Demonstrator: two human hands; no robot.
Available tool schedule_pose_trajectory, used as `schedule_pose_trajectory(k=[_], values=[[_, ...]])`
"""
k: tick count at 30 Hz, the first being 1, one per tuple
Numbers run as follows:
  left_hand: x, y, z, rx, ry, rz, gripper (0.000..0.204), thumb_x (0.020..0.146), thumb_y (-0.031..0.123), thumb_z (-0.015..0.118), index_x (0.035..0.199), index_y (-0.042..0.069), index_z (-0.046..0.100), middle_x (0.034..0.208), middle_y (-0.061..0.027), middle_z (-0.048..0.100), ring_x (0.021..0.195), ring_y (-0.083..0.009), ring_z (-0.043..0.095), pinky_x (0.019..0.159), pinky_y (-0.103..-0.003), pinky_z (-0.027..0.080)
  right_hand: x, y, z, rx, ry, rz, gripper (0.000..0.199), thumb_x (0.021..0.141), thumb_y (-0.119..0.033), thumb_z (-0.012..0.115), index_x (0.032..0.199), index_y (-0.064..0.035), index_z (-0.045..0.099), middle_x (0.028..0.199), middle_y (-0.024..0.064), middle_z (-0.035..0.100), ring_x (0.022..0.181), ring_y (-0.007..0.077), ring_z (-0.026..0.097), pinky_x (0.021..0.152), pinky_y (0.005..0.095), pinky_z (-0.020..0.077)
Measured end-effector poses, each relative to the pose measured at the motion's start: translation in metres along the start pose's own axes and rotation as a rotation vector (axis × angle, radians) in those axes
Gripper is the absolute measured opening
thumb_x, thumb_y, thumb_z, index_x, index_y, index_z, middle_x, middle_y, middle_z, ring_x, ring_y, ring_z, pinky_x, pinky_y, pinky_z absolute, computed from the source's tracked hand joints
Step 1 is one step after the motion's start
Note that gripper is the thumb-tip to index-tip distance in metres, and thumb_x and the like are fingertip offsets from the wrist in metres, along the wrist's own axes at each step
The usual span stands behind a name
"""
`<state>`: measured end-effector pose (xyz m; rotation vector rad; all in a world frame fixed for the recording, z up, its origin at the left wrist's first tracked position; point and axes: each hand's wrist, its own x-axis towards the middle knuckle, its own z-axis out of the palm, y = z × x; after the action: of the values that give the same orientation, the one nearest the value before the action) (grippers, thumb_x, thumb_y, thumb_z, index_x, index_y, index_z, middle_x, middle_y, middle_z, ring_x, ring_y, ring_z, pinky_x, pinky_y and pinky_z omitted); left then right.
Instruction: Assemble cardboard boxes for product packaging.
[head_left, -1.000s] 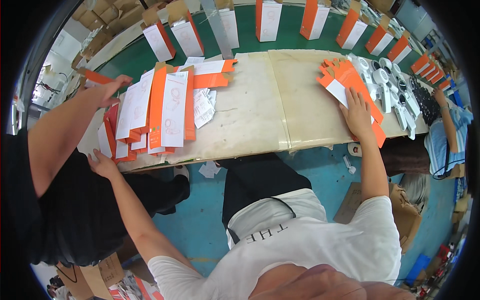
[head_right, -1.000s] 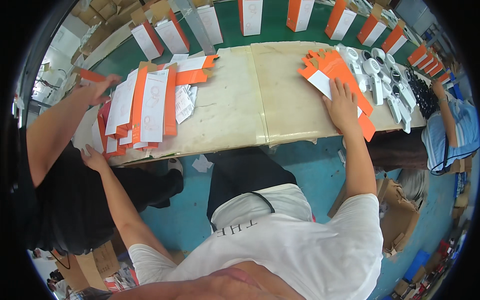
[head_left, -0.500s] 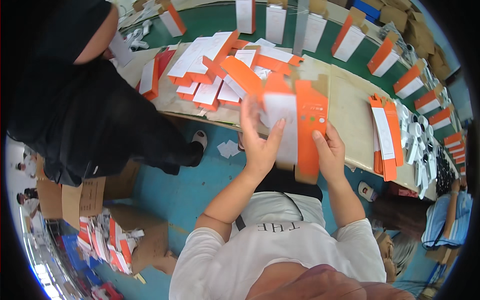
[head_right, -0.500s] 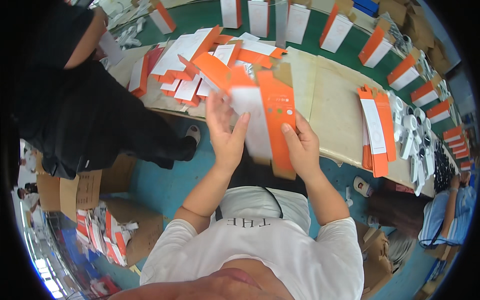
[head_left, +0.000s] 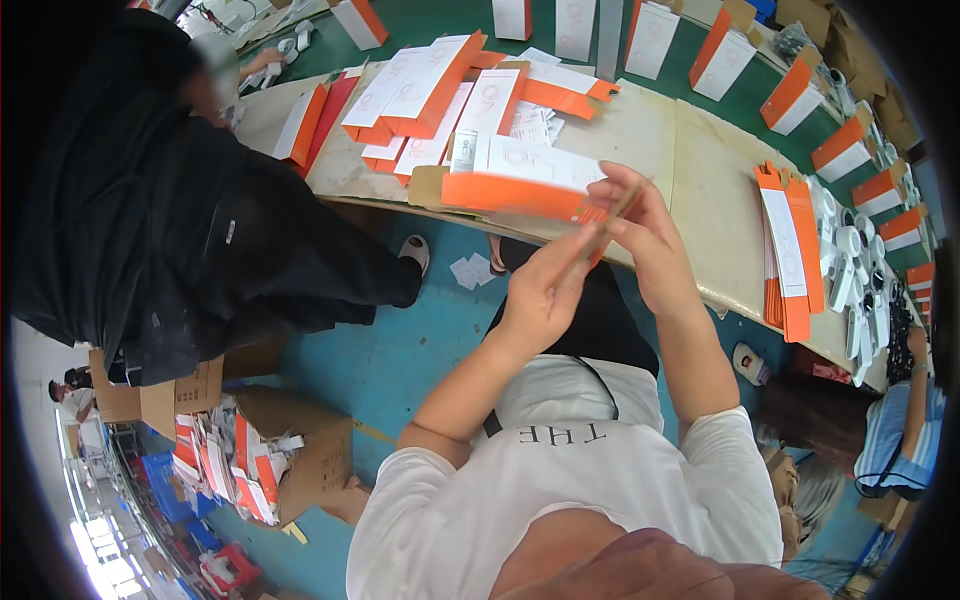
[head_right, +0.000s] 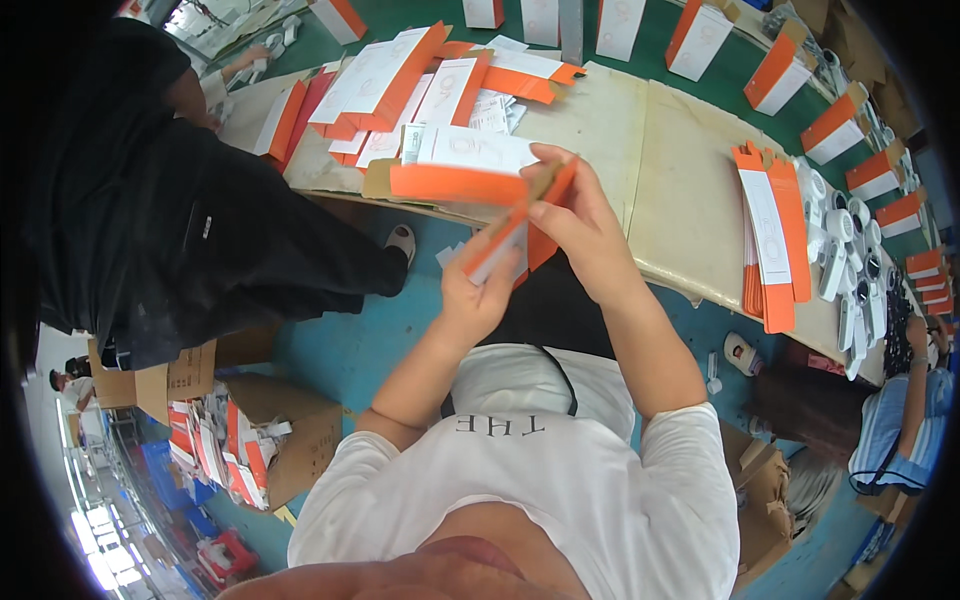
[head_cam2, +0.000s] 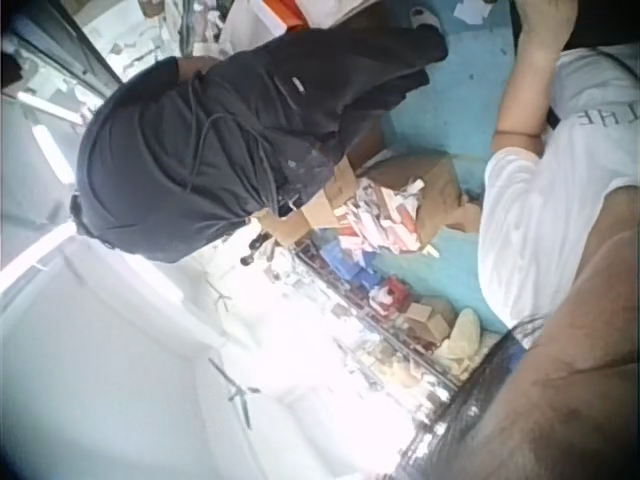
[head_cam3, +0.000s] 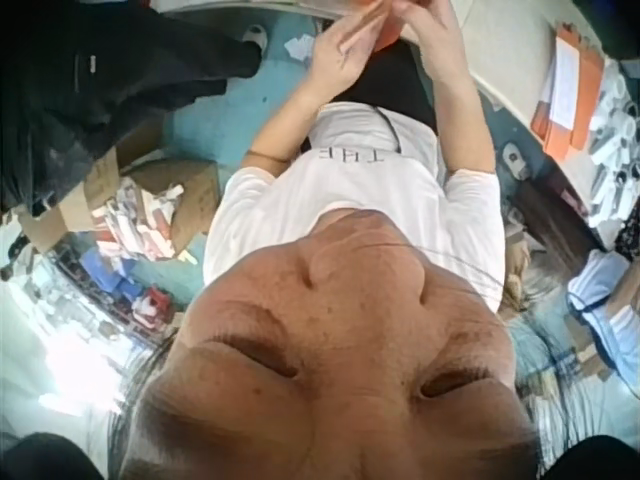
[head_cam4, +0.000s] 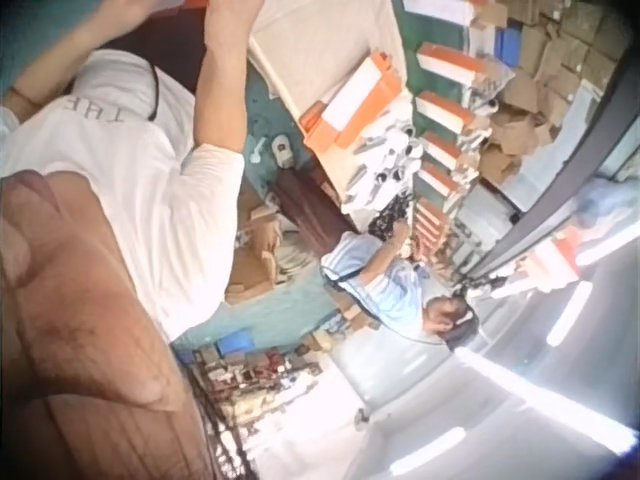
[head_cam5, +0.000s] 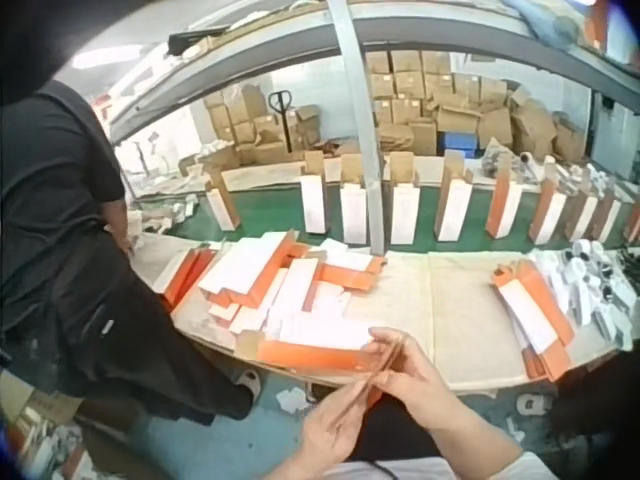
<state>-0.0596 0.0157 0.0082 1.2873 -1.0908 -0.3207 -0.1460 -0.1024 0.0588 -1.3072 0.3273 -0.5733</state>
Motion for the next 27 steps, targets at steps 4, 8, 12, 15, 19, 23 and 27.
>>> schedule_pose_trajectory(k=[4,8,12,15,19,23,27], values=[[0.000,-0.016,-0.007,0.312,-0.052,0.506,0.050,0.079,0.015,0.065,0.124,0.008,0.045,0.123,-0.0154,0.050,0.113,-0.0306,0.049,0.099,-0.038,0.033,-0.022,-0.006,0.008,-0.046,0.100,-0.143,0.056,0.074,-0.003,0.048,0.129,-0.0007,0.036,0.112,0.0082,0.045,0.108,0.0158,0.042,0.094,0.0269,0.0316],[0.007,-0.066,-0.022,-0.415,0.642,-0.068,0.056,0.079,0.022,0.062,0.126,0.001,0.039,0.133,-0.0158,0.037,0.125,-0.0290,0.032,0.105,-0.041,0.022,-0.012,0.032,-0.014,0.072,0.253,-0.270,0.061,0.067,0.005,0.039,0.127,-0.0006,0.038,0.089,0.0026,0.042,0.083,0.0111,0.042,0.076,0.0210,0.0352],[0.021,-0.036,-0.035,0.665,0.097,0.187,0.057,0.071,0.007,0.058,0.126,0.007,0.043,0.135,-0.0157,0.036,0.129,-0.0349,0.025,0.104,-0.046,0.020,-0.017,0.036,-0.027,0.286,0.321,-0.188,0.062,0.065,0.001,0.036,0.127,0.0033,0.038,0.084,0.0024,0.039,0.074,0.0117,0.038,0.070,0.0212,0.0344],[0.044,-0.032,-0.049,0.967,-0.043,0.144,0.062,0.065,0.003,0.058,0.126,0.007,0.045,0.133,-0.0171,0.039,0.127,-0.0358,0.029,0.102,-0.046,0.023,-0.027,0.031,-0.053,0.203,0.352,-0.231,0.062,0.067,-0.002,0.037,0.129,0.0033,0.036,0.084,0.0032,0.039,0.074,0.0127,0.040,0.072,0.0233,0.0355],[0.068,-0.033,-0.055,1.083,-0.506,0.225,0.060,0.063,0.001,0.058,0.122,0.005,0.047,0.120,-0.0143,0.049,0.117,-0.0309,0.042,0.098,-0.046,0.027,-0.033,0.044,-0.075,0.291,0.242,-0.204,0.054,0.089,-0.024,0.047,0.133,0.0019,0.030,0.086,0.0018,0.039,0.076,0.0124,0.041,0.075,0.0262,0.0346],[0.080,0.024,-0.108,1.170,-0.589,0.485,0.054,0.065,0.000,0.058,0.118,0.004,0.047,0.108,-0.0096,0.052,0.109,-0.0237,0.048,0.098,-0.044,0.030,-0.034,0.038,-0.081,0.355,0.217,-0.200,0.059,0.087,-0.026,0.051,0.134,0.0017,0.028,0.086,0.0014,0.039,0.077,0.0117,0.041,0.075,0.0268,0.0350],[0.124,0.058,-0.207,1.723,-0.402,0.412,0.054,0.065,-0.005,0.057,0.115,0.012,0.049,0.123,-0.0064,0.048,0.124,-0.0247,0.038,0.100,-0.047,0.030,-0.040,0.028,-0.089,0.314,0.199,-0.226,0.066,0.083,-0.027,0.058,0.132,0.0046,0.028,0.086,0.0021,0.040,0.075,0.0115,0.042,0.074,0.0260,0.0356]])
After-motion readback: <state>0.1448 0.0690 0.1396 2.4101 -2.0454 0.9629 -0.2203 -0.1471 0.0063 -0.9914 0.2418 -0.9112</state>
